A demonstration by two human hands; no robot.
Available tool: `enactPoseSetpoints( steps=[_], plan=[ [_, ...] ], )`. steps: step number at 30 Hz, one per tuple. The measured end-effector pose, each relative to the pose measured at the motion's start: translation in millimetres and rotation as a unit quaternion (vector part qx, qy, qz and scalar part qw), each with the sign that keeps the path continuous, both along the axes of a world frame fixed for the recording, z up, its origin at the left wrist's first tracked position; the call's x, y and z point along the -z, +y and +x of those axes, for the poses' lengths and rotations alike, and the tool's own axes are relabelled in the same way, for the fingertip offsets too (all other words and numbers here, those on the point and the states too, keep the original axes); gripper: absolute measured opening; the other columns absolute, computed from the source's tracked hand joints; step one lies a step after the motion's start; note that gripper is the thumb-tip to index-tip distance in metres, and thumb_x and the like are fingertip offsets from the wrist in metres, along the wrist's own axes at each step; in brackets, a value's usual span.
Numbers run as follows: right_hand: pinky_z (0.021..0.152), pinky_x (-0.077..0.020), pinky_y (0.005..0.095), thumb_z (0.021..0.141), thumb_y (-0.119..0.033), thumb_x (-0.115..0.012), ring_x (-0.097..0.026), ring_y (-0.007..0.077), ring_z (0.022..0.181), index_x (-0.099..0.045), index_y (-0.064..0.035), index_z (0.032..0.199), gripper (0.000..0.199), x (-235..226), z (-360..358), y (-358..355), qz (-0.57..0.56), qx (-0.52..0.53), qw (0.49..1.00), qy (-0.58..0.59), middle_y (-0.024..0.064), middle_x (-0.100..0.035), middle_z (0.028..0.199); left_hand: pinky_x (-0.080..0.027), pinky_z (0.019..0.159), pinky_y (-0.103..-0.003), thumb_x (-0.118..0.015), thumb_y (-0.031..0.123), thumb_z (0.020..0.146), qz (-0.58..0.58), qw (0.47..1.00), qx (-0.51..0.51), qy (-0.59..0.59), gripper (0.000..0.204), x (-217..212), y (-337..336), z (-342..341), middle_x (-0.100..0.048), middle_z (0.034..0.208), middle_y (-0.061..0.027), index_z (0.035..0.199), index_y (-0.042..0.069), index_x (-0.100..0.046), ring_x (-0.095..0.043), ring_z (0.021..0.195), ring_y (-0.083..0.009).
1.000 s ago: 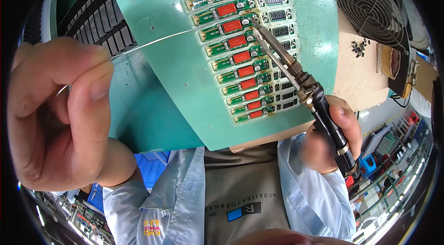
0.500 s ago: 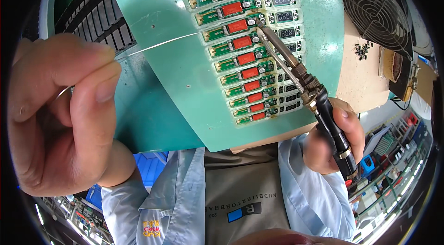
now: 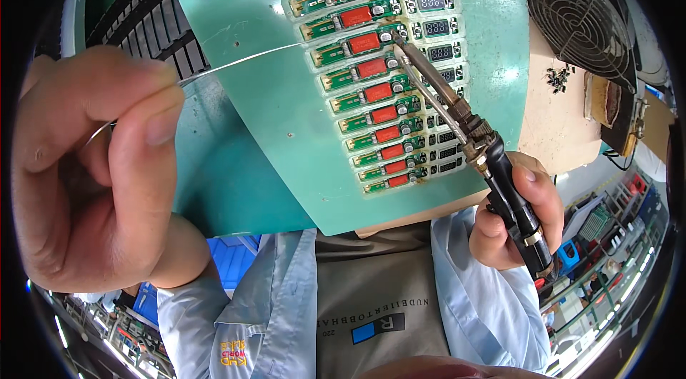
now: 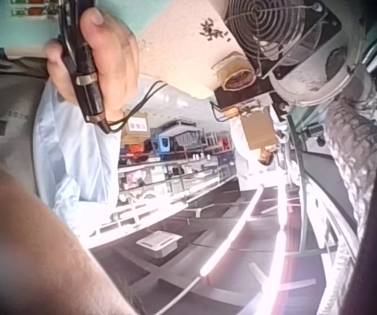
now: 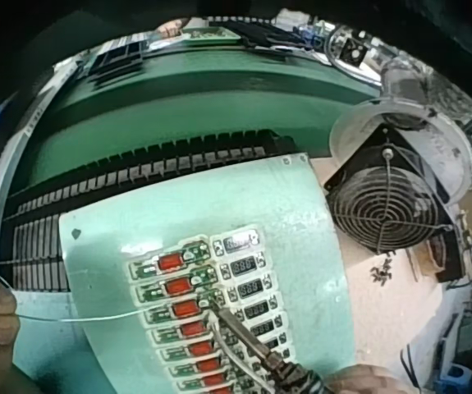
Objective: Soldering electronic components onto a panel of printed circuit boards at an assembly station.
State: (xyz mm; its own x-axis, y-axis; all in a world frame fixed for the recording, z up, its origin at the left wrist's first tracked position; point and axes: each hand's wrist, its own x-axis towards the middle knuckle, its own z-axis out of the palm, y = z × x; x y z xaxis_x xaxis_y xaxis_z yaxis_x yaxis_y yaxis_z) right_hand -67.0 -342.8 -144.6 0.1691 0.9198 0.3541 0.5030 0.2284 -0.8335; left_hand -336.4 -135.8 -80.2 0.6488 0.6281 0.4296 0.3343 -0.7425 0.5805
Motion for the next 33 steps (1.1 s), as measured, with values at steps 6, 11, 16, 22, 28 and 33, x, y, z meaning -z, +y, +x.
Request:
enactPoseSetpoints(
  steps=[6,11,16,22,28,33],
  plan=[
    [0.075,-0.0575,0.0364,0.082,-0.017,-0.086,-0.071,0.0298,0.082,-0.064,0.0052,0.119,0.049,7,-4,-2,0.032,0.025,0.999,0.026,0.0187,-0.072,0.096,-0.042,0.063,-0.023,-0.068,-0.009,0.081,-0.012,0.999,-0.030,0.016,0.013,-2,-5,-3,-0.067,0.085,-0.0168,0.094,-0.007,-0.069,-0.054,0.068,-0.0178],
    [0.074,-0.0574,0.0362,0.083,-0.020,-0.085,-0.071,0.0292,0.081,-0.063,0.0043,0.121,0.050,15,-2,2,0.110,0.028,0.993,0.044,0.0188,-0.072,0.095,-0.042,0.065,-0.022,-0.067,-0.009,0.081,-0.007,0.999,-0.037,-0.019,0.012,2,-7,3,-0.068,0.087,-0.0171,0.093,-0.006,-0.069,-0.055,0.070,-0.0180],
    [0.073,-0.0571,0.0359,0.084,-0.020,-0.085,-0.070,0.0290,0.080,-0.063,0.0021,0.123,0.050,10,7,-3,0.099,0.018,0.995,0.023,0.0190,-0.072,0.096,-0.042,0.068,-0.021,-0.067,-0.010,0.082,0.009,0.998,-0.048,-0.031,0.013,2,-7,8,-0.069,0.089,-0.0164,0.094,-0.007,-0.070,-0.056,0.074,-0.0174],
    [0.073,-0.0569,0.0362,0.085,-0.021,-0.084,-0.070,0.0294,0.081,-0.062,0.0007,0.125,0.050,11,18,-35,0.111,0.041,0.993,0.007,0.0194,-0.071,0.097,-0.026,0.058,-0.019,-0.070,-0.009,0.076,0.036,0.991,-0.118,-0.053,0.015,6,-18,21,-0.066,0.081,-0.0077,0.090,-0.004,-0.071,-0.033,0.059,-0.0078],
    [0.074,-0.0564,0.0356,0.090,-0.022,-0.080,-0.070,0.0287,0.087,-0.060,0.0008,0.128,0.049,33,39,-86,0.128,0.225,0.966,0.014,0.0176,-0.070,0.100,-0.024,0.057,-0.019,-0.067,-0.011,0.081,0.034,0.993,-0.103,-0.037,0.015,-1,-21,-4,-0.063,0.084,-0.0073,0.094,-0.006,-0.071,-0.034,0.062,-0.0080],
    [0.073,-0.0542,0.0335,0.098,-0.017,-0.067,-0.067,0.0262,0.085,-0.059,0.0007,0.131,0.039,25,49,-79,0.149,0.435,0.888,-0.006,0.0205,-0.070,0.107,-0.024,0.057,-0.019,-0.066,-0.012,0.084,0.053,0.997,-0.056,-0.003,0.014,-30,-12,-34,-0.063,0.086,-0.0075,0.096,-0.006,-0.070,-0.034,0.062,-0.0079]
  ],
)
